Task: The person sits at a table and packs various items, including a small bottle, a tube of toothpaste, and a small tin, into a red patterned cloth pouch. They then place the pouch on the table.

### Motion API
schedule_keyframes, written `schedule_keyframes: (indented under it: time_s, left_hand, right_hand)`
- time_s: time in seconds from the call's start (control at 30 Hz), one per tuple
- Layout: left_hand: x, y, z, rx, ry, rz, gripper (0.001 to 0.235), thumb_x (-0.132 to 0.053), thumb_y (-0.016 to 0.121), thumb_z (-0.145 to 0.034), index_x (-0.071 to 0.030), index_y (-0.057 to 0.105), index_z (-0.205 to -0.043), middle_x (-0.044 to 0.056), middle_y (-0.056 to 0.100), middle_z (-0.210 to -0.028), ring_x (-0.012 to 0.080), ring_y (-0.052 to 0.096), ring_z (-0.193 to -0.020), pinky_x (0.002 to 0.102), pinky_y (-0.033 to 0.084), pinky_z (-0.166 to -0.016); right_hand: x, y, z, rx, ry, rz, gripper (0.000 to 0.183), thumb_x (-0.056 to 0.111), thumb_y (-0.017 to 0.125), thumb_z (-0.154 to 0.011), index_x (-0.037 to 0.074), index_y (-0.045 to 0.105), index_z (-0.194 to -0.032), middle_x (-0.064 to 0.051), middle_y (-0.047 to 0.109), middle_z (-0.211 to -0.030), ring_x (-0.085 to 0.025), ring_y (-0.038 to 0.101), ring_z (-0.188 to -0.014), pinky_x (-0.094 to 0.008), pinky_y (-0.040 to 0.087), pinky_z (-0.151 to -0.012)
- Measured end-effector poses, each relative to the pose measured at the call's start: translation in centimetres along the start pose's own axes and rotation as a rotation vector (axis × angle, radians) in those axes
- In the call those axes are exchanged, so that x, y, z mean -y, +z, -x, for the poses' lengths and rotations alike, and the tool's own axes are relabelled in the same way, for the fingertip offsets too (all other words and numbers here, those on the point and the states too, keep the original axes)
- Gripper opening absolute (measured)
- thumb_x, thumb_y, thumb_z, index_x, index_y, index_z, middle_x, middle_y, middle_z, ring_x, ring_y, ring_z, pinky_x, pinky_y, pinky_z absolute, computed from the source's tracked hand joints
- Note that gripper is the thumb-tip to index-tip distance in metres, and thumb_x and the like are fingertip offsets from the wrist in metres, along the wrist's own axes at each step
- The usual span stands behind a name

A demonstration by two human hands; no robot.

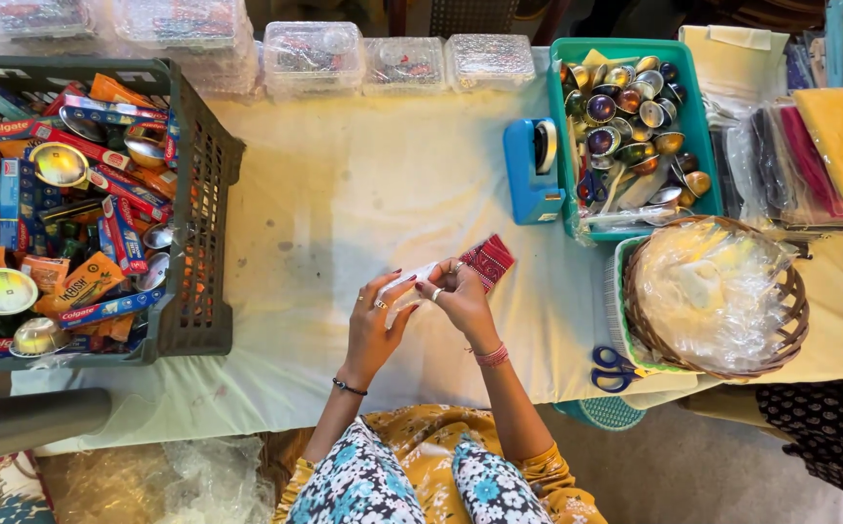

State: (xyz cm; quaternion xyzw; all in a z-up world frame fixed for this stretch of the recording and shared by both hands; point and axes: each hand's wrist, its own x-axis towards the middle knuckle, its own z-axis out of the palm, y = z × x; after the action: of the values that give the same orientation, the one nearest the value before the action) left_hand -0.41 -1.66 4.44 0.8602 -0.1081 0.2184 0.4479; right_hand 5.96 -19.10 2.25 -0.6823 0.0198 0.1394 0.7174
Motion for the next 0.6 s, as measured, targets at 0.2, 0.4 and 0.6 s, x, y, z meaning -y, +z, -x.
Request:
schedule_keyframes:
  time_s: [0.2,0.4,0.6]
  left_hand:
    - [-0.1,-0.2,0.0,0.035,-0.006,-0.009,0.044,-0.011,0.079,-0.087,-0.016,0.065,-0.129,0.010,0.062,-0.131,0.0329,0.061,-0.117,0.043,0.052,-0.097]
    - [-0.6,-0.4,-0.2,0.052,0.061,-0.061,0.048,-0.011,0.077,-0.088,-0.023,0.066,-0.134,0.011,0.061,-0.128,0.0328,0.061,-0.114,0.043,0.052,-0.096]
    - [-0.4,-1.0,-0.1,0.091,-0.025,-0.029,0.047,-0.009,0.076,-0.086,-0.022,0.068,-0.130,0.011,0.060,-0.128,0.0335,0.061,-0.110,0.042,0.053,-0.092]
  right_hand:
    - [0.6,-0.7,-0.3,0.069,0.078,0.022,0.020,0.002,0.078,-0.085,0.000,0.059,-0.094,-0.006,0.071,-0.086,-0.009,0.070,-0.079,-0.023,0.056,-0.070]
    - [2.2,-0.3,0.6,0.079,0.017,0.144,0.020,0.006,0.077,-0.086,0.000,0.060,-0.093,-0.006,0.071,-0.084,-0.008,0.071,-0.076,-0.022,0.057,-0.067]
    - [1.1,0.6,1.5,0.010,0.228,0.359,0.026,0.013,0.079,-0.091,0.003,0.055,-0.092,-0.012,0.063,-0.071,-0.017,0.060,-0.059,-0.028,0.044,-0.054]
